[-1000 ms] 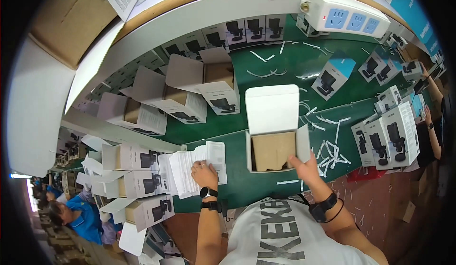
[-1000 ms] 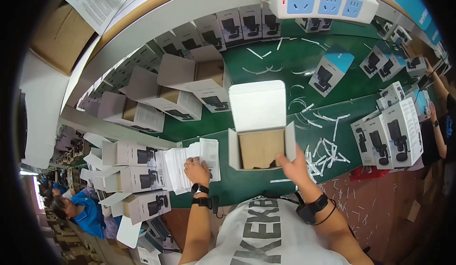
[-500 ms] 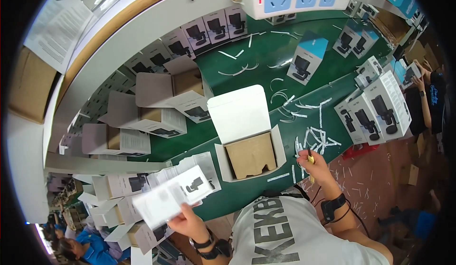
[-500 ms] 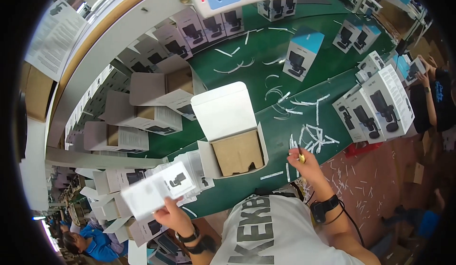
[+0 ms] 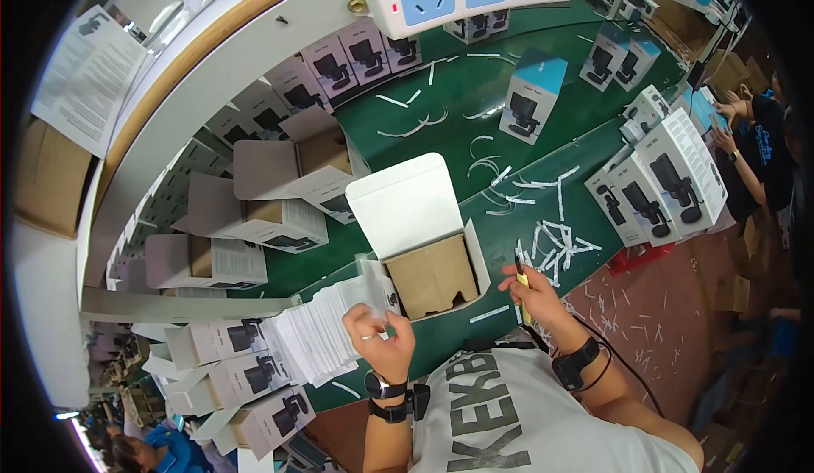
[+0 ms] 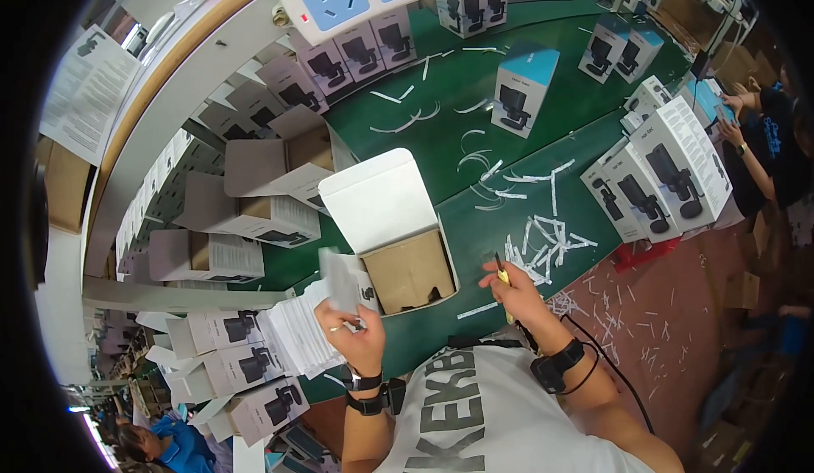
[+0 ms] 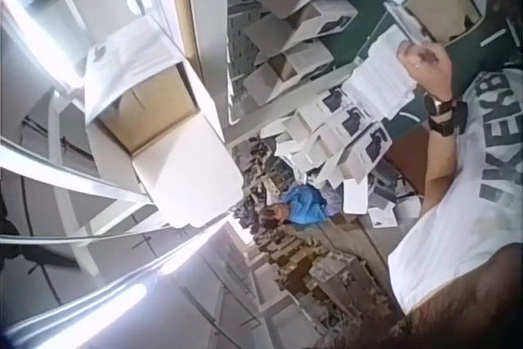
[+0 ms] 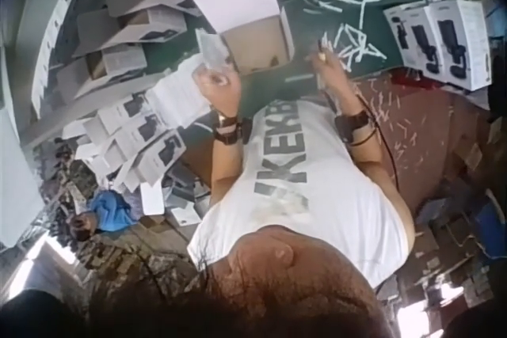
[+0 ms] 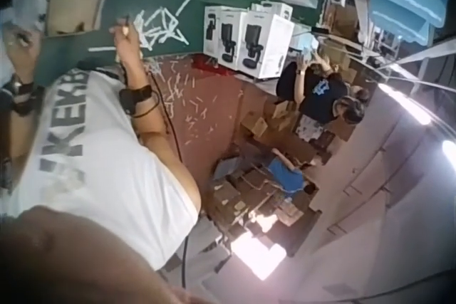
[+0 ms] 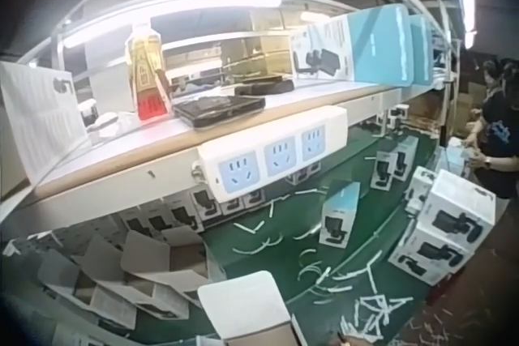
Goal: The person assembles a box, inserts a cardboard liner, and places a manual inside before closing the box and applying a sticker with a tool. They repeat this process for several more boxes, setting each finished package aside.
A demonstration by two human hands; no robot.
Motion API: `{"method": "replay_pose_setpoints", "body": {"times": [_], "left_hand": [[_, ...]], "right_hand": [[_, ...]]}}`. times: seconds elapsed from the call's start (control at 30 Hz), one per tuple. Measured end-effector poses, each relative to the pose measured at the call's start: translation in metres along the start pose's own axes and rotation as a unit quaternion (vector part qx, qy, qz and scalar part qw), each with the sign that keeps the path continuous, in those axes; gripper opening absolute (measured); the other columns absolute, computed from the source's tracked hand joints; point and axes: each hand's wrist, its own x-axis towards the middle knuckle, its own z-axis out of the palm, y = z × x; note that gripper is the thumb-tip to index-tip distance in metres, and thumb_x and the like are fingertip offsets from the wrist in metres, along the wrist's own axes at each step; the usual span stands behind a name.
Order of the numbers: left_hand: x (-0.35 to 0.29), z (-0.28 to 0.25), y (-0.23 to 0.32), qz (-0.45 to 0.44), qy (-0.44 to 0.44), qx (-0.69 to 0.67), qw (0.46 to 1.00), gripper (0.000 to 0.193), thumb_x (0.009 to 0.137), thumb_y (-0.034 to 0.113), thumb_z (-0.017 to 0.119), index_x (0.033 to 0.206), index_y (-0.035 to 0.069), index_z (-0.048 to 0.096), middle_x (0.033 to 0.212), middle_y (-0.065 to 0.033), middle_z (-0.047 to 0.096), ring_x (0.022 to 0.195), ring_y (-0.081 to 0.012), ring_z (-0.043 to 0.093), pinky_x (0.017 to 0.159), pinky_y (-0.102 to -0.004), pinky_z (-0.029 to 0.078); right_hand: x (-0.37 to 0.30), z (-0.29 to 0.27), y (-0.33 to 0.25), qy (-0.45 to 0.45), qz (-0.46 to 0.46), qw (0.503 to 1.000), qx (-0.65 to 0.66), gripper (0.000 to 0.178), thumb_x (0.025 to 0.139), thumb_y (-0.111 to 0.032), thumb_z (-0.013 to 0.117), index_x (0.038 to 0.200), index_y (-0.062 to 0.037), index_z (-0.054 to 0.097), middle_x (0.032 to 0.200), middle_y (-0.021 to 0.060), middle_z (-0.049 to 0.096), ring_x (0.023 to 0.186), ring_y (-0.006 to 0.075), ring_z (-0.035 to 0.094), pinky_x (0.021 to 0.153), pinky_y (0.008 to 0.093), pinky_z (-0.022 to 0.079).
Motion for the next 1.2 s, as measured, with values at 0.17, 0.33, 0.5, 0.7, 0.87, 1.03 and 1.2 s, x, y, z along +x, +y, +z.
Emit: {"method": "replay_pose_setpoints", "body": {"times": [0.17,0.33,0.5,0.7,0.87,1.03,1.2], "left_hand": [[0.014,-0.007,0.032,-0.100,-0.015,-0.120,0.988,0.067,0.080,0.003,0.073,0.140,0.001,0.045,0.120,-0.0187,0.059,0.099,-0.0298,0.060,0.075,-0.0351,0.047],[0.002,-0.006,0.009,-0.235,-0.106,-0.137,0.957,0.076,0.080,0.008,0.077,0.146,0.000,0.039,0.132,-0.0192,0.053,0.112,-0.0280,0.056,0.082,-0.0358,0.047],[0.012,-0.004,0.022,-0.129,-0.106,-0.103,0.981,0.070,0.087,0.004,0.069,0.148,-0.004,0.036,0.135,-0.0155,0.049,0.122,-0.0233,0.050,0.097,-0.0379,0.046],[-0.008,0.019,-0.010,-0.162,-0.070,-0.115,0.978,0.062,0.085,0.002,0.069,0.143,-0.004,0.047,0.136,-0.0235,0.052,0.121,-0.0381,0.054,0.105,-0.0472,0.042],[0.030,0.023,0.053,0.078,-0.232,0.031,0.969,0.075,0.088,0.024,0.076,0.151,-0.001,0.043,0.150,-0.0249,0.046,0.138,-0.0442,0.044,0.115,-0.0545,0.035],[0.020,0.038,0.049,0.178,-0.347,0.174,0.904,0.084,0.087,0.040,0.077,0.154,0.004,0.043,0.159,-0.0186,0.042,0.148,-0.0432,0.037,0.121,-0.0558,0.029],[0.019,0.039,0.050,0.167,-0.327,0.134,0.921,0.081,0.082,0.033,0.081,0.151,0.005,0.049,0.158,-0.0178,0.044,0.146,-0.0438,0.038,0.119,-0.0566,0.031]], "right_hand": [[-0.003,-0.007,0.002,0.017,-0.035,0.996,-0.085,0.032,0.103,-0.005,0.052,0.134,-0.0015,0.057,0.102,0.0049,0.069,0.076,0.0092,0.054,0.071,0.0241,0.047],[0.003,0.008,-0.033,-0.010,-0.082,0.989,-0.120,0.030,0.104,-0.007,0.052,0.133,-0.0029,0.059,0.101,0.0045,0.068,0.080,0.0098,0.057,0.074,0.0247,0.049],[0.008,0.014,-0.054,-0.006,-0.132,0.983,-0.126,0.032,0.103,-0.010,0.056,0.134,-0.0030,0.058,0.099,0.0041,0.069,0.078,0.0097,0.057,0.072,0.0253,0.049],[0.017,0.049,-0.072,-0.003,-0.118,0.992,-0.043,0.030,0.099,-0.013,0.067,0.127,-0.0048,0.061,0.092,0.0019,0.065,0.078,0.0096,0.057,0.070,0.0254,0.048],[0.018,0.076,-0.063,0.055,-0.160,0.954,-0.249,0.032,0.093,-0.016,0.075,0.120,-0.0058,0.063,0.088,0.0038,0.062,0.080,0.0126,0.060,0.070,0.0291,0.047],[0.037,0.049,-0.076,0.010,-0.367,0.883,-0.291,0.022,0.092,-0.017,0.075,0.110,-0.0071,0.067,0.085,0.0060,0.065,0.076,0.0184,0.063,0.073,0.0329,0.047],[0.063,0.039,-0.109,0.061,-0.458,0.775,-0.432,0.011,0.089,-0.018,0.077,0.093,-0.0111,0.070,0.080,0.0027,0.067,0.073,0.0229,0.062,0.072,0.0358,0.044]]}}
